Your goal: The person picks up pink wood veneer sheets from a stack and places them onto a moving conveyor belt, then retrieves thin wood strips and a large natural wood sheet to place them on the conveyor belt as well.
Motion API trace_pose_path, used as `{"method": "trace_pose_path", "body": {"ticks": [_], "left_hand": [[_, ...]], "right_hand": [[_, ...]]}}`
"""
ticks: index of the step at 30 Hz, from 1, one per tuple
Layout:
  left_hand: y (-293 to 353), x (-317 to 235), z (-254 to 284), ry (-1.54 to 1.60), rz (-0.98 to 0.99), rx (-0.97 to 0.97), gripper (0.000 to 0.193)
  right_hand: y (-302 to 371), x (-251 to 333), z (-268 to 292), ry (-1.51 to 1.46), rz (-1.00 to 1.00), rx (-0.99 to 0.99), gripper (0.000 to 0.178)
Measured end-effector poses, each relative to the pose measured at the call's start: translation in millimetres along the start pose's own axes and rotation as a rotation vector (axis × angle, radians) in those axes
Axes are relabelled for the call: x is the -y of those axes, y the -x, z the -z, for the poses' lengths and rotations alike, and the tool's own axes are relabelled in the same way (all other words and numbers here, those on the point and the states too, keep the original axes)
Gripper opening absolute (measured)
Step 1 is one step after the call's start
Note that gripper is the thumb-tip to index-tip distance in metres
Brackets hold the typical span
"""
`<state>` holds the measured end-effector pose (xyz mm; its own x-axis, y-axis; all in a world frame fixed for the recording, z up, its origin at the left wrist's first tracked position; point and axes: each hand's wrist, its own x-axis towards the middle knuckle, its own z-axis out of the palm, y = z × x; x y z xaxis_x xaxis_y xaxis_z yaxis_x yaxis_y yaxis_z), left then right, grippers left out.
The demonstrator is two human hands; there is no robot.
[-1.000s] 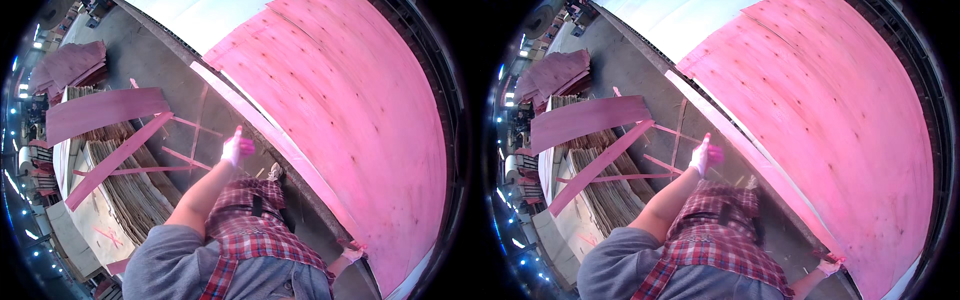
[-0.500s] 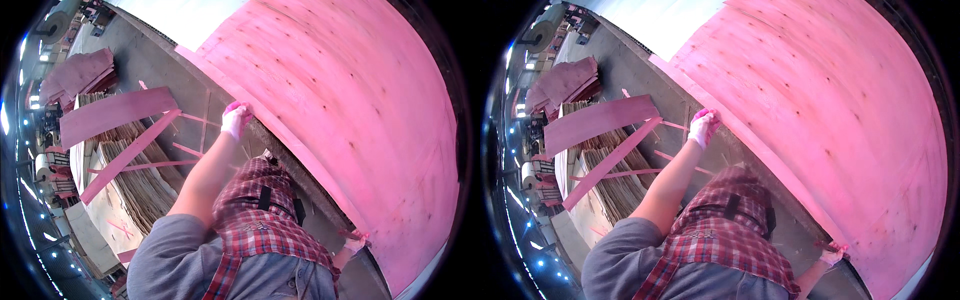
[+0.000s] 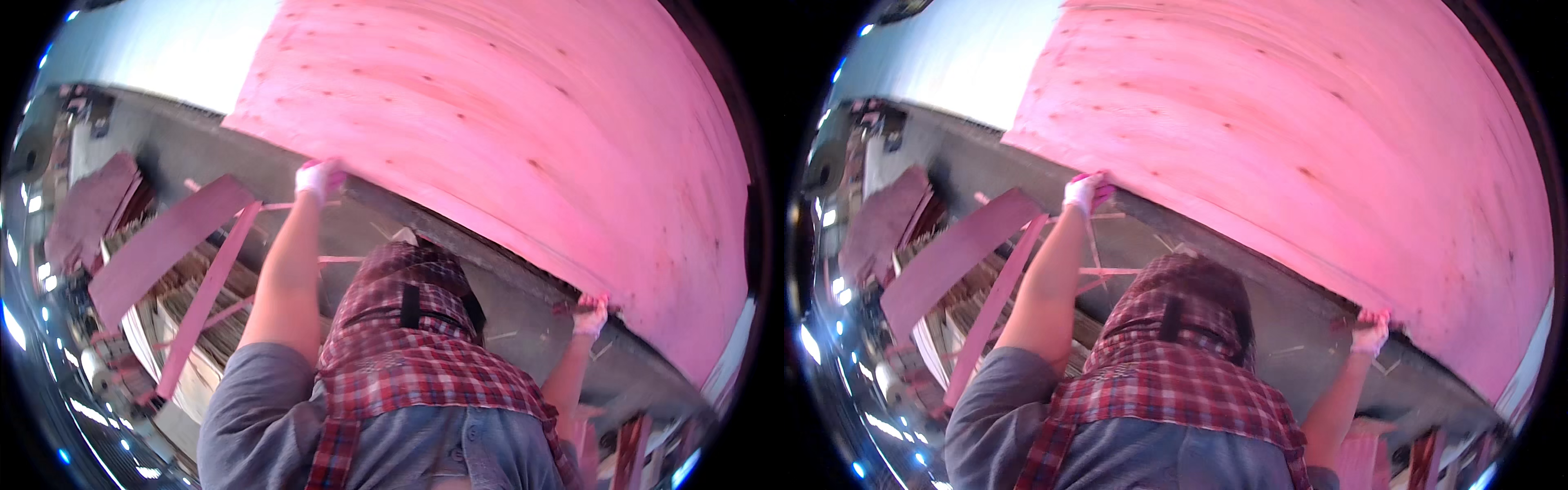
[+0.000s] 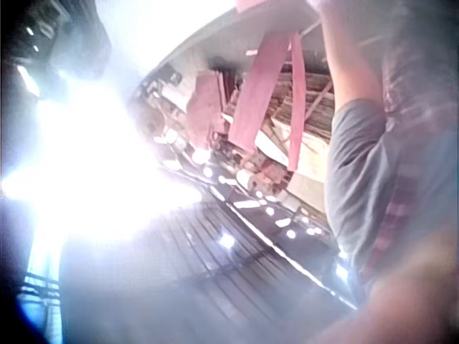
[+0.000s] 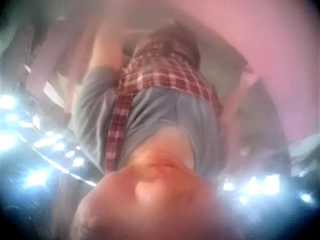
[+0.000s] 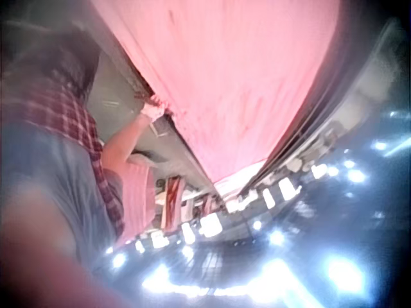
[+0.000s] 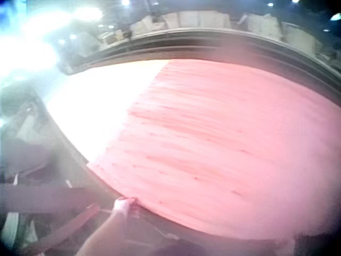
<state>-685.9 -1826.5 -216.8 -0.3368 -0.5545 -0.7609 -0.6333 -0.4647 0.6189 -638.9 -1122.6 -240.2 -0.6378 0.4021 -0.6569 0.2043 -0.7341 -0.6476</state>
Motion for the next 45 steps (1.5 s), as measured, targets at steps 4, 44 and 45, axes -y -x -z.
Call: {"method": "trace_pose_path", "body": {"ticks": [4,44,45], "left_hand": [[2.4,-5.8,7.0,-0.161,0.029,0.101,0.015],[187.0,109.3,-203.9,-1.84,-1.571,1.248,0.062],[201.7,106.8,-215.3,-1.787,-1.483,1.189,0.057]], "right_hand": [[34.1,-5.1,-39.2,0.117,0.039,-0.04,0.015],[107.4,24.0,-56.6,1.343,-0.052,-0.397,0.06],[125.6,-9.4,-37.8,1.264,0.032,-0.345,0.06]]}}
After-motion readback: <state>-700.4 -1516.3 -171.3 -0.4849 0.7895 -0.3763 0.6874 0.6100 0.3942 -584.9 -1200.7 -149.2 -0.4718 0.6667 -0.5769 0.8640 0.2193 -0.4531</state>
